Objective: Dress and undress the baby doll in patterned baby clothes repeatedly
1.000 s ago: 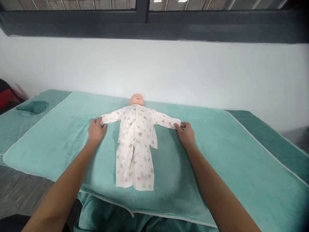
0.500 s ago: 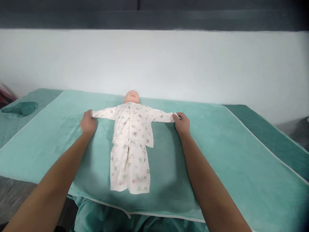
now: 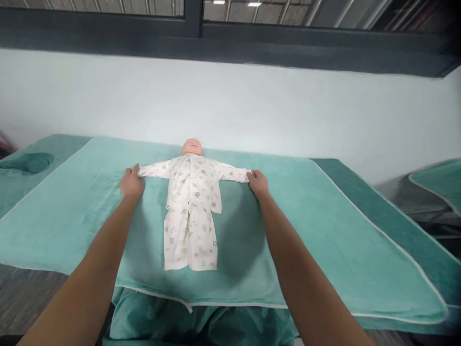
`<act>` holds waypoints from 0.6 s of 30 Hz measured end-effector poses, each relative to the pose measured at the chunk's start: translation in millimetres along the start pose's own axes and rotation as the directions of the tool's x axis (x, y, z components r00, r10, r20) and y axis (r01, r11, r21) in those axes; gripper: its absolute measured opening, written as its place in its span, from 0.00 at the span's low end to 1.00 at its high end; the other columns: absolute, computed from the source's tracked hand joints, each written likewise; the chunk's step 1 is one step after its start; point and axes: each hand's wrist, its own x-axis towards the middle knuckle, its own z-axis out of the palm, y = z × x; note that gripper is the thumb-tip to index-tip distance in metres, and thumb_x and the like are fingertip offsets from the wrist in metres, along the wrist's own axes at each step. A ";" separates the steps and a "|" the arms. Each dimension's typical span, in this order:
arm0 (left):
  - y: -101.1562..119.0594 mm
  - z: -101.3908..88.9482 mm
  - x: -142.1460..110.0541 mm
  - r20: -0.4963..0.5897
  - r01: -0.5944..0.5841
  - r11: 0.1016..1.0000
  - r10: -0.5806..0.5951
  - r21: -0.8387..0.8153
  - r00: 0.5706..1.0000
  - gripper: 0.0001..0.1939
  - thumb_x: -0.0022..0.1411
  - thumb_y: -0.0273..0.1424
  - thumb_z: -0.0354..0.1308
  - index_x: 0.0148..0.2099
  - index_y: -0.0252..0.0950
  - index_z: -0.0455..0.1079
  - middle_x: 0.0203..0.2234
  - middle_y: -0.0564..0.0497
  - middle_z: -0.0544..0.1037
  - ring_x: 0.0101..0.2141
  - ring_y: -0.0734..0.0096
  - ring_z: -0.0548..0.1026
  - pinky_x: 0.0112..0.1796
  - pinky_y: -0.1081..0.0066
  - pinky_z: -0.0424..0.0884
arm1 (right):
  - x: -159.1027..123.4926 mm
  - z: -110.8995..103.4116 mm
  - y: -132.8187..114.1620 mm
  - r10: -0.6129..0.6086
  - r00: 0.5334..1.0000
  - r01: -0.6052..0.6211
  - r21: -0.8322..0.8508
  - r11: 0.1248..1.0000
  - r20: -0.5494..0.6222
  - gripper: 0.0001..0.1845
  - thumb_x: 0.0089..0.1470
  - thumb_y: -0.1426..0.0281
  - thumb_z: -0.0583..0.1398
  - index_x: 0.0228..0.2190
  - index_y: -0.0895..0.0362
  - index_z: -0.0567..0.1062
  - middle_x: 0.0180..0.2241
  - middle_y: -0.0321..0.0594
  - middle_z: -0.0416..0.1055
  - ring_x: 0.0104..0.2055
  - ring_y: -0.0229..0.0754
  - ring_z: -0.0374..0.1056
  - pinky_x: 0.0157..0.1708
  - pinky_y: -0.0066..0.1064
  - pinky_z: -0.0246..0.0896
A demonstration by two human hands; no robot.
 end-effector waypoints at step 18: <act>20.0 -5.8 -24.0 0.191 -0.236 0.906 0.177 0.351 0.966 0.34 0.65 0.18 0.34 0.72 0.16 0.47 0.44 0.21 0.75 0.40 0.45 0.78 0.38 0.54 0.70 | -45.2 3.0 -49.1 0.146 0.988 -0.102 -0.517 0.850 0.045 0.20 0.68 0.74 0.43 0.54 0.62 0.68 0.49 0.58 0.72 0.48 0.52 0.74 0.46 0.38 0.64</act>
